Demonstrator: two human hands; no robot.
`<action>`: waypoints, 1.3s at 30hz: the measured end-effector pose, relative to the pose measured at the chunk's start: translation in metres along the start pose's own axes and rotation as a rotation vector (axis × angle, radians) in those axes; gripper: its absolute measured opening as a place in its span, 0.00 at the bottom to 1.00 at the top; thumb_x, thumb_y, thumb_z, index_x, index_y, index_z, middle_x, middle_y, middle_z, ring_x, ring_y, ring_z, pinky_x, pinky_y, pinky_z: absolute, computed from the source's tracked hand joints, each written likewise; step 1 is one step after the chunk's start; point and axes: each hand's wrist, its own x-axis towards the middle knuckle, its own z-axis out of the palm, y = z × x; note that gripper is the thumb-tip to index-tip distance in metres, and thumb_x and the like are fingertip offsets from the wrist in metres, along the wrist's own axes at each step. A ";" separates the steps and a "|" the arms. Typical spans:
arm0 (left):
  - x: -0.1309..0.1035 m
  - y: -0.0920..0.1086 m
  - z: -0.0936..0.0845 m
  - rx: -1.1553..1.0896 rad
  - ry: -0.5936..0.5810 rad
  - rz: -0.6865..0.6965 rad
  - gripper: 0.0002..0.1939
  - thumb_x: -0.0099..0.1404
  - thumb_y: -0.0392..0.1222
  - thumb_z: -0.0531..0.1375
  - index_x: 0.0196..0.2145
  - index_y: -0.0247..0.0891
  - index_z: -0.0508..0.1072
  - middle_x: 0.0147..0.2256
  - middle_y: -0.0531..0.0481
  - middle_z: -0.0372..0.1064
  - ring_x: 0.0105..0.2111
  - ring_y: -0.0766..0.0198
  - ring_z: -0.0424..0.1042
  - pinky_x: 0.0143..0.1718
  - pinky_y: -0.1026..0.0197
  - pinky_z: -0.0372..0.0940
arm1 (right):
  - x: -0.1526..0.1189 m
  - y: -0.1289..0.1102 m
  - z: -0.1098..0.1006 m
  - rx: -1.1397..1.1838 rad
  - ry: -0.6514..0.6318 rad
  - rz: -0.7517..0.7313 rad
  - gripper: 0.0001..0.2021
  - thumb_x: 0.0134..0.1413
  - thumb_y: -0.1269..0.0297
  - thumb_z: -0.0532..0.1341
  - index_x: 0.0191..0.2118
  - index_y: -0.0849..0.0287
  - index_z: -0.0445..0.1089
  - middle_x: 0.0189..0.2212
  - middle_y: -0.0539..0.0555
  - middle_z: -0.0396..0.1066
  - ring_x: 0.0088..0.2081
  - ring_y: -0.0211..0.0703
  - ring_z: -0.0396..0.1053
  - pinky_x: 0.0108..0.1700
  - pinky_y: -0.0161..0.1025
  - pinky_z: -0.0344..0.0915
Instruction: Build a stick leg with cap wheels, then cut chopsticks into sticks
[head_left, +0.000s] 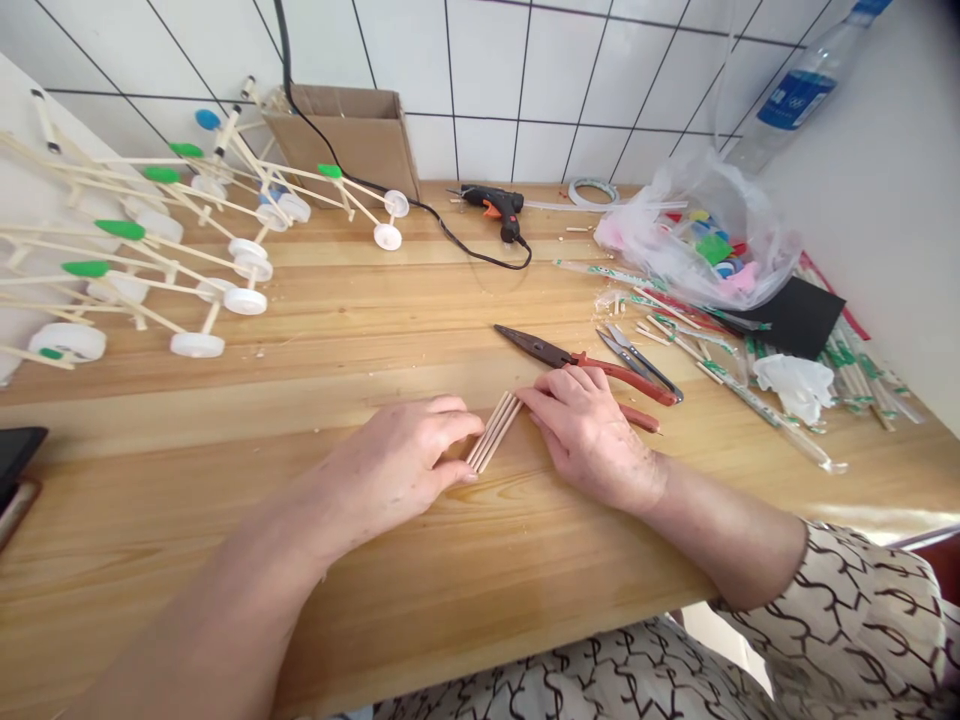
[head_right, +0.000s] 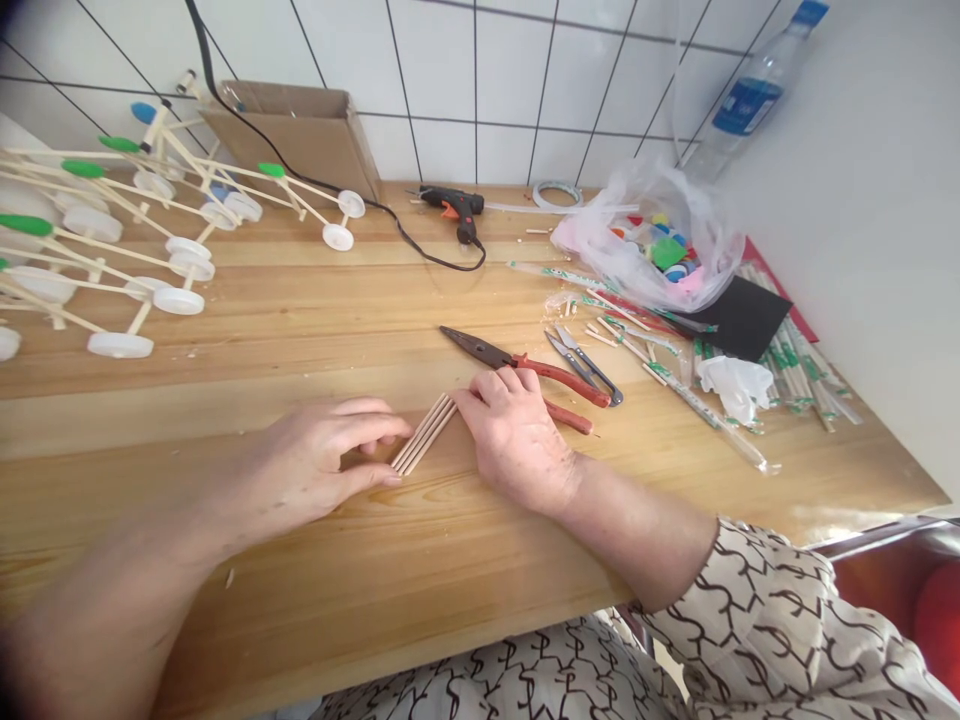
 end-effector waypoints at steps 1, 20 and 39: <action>0.000 0.000 0.000 0.000 -0.001 0.001 0.10 0.57 0.38 0.60 0.39 0.40 0.72 0.32 0.53 0.67 0.30 0.65 0.66 0.31 0.62 0.59 | 0.000 0.000 0.000 0.005 -0.003 -0.001 0.14 0.52 0.76 0.51 0.42 0.64 0.70 0.34 0.60 0.67 0.38 0.50 0.60 0.43 0.46 0.54; 0.002 0.002 -0.001 -0.025 -0.021 -0.008 0.09 0.58 0.38 0.58 0.39 0.41 0.73 0.31 0.53 0.67 0.29 0.65 0.66 0.30 0.63 0.58 | 0.000 0.003 -0.001 0.023 0.033 0.018 0.14 0.53 0.76 0.52 0.41 0.65 0.71 0.34 0.59 0.67 0.38 0.49 0.60 0.44 0.47 0.54; -0.001 0.003 -0.005 -0.066 -0.015 -0.054 0.10 0.56 0.40 0.60 0.38 0.43 0.72 0.32 0.54 0.68 0.29 0.65 0.67 0.31 0.62 0.59 | 0.001 0.000 0.000 0.044 0.061 0.034 0.10 0.57 0.64 0.55 0.39 0.64 0.72 0.34 0.59 0.69 0.39 0.49 0.63 0.44 0.46 0.56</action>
